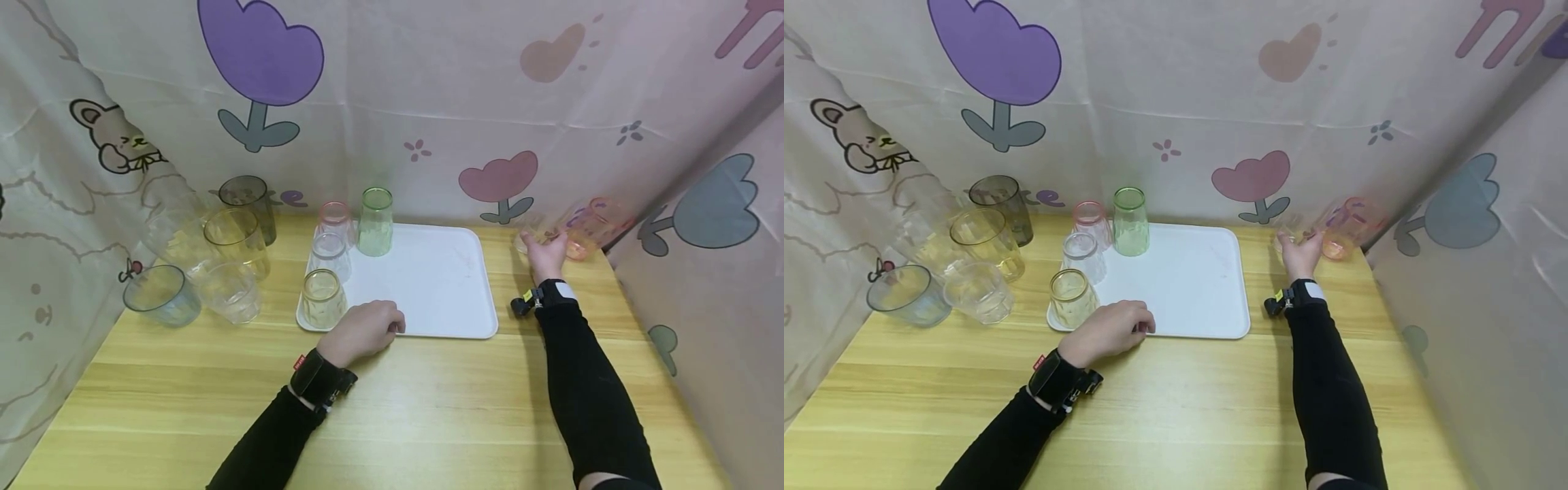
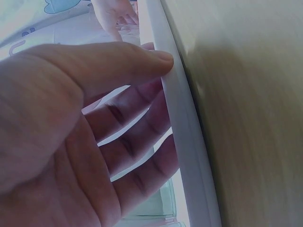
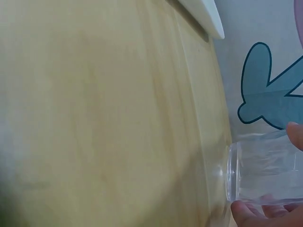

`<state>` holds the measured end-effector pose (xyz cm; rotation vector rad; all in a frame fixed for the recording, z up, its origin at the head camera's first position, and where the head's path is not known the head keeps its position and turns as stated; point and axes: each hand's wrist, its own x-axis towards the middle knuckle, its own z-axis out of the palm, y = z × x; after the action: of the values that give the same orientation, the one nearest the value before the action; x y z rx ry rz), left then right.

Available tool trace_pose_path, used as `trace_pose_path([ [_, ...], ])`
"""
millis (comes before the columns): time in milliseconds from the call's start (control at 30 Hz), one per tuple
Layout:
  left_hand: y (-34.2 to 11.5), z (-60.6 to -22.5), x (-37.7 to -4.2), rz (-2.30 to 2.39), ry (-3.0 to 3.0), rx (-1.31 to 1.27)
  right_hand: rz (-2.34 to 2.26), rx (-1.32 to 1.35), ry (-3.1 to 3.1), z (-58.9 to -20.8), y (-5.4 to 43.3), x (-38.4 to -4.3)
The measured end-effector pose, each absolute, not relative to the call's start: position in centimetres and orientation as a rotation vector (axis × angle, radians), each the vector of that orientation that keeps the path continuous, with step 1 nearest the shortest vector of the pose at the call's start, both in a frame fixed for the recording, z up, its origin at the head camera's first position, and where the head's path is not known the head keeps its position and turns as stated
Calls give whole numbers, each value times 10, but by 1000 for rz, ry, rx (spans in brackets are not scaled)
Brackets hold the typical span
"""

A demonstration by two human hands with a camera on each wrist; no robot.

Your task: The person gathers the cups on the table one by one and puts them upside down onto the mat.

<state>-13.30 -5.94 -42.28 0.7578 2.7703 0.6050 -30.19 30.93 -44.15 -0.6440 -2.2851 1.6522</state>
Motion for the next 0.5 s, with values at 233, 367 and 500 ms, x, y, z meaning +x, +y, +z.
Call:
trace_pose_path([
  [233,-60,-423,-133,613,2759,740,1667,-683,-2258,-439,306,-295],
  [367,-60,-422,-132,610,2759,742,1745,-696,-2206,-433,301,-287],
  [500,-60,-421,-131,617,2763,752,1904,-672,-2125,-423,294,-275],
])
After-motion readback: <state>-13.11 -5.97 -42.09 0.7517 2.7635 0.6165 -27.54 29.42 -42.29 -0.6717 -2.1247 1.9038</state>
